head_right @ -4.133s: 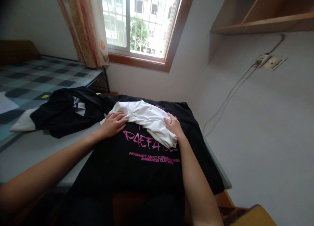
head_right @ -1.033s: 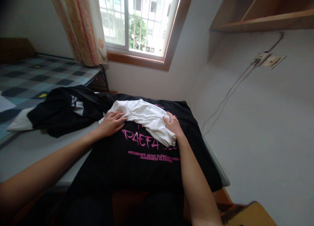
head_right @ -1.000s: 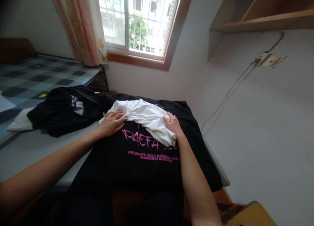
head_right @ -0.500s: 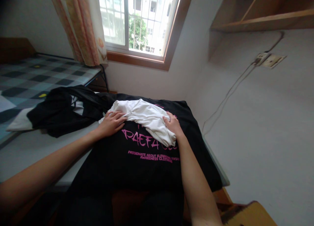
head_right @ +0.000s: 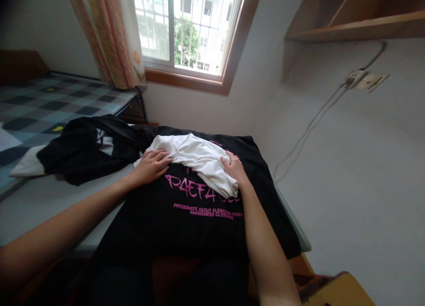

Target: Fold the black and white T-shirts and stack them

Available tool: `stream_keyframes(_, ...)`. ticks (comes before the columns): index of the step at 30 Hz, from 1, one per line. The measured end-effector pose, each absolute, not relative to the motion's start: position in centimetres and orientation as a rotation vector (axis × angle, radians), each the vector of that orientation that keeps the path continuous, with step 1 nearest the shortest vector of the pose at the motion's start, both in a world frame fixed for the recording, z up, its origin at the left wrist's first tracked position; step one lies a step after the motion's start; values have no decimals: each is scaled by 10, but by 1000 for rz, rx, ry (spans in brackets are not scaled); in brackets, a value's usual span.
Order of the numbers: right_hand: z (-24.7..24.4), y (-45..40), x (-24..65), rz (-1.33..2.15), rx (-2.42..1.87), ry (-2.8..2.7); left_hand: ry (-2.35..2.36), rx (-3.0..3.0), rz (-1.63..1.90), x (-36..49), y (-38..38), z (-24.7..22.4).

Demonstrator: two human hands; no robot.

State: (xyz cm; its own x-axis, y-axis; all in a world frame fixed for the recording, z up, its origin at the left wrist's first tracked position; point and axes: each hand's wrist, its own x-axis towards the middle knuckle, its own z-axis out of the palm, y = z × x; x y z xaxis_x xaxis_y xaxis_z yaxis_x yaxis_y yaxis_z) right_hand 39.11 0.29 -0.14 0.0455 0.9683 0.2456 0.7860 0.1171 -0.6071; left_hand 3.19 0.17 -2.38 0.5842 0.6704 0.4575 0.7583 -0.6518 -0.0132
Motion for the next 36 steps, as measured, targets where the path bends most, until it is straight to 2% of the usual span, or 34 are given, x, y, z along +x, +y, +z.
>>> stream_keyframes(36, -1, 4, 391, 377, -1716, -1797, -1213, -2613, -608, 31, 3, -24)
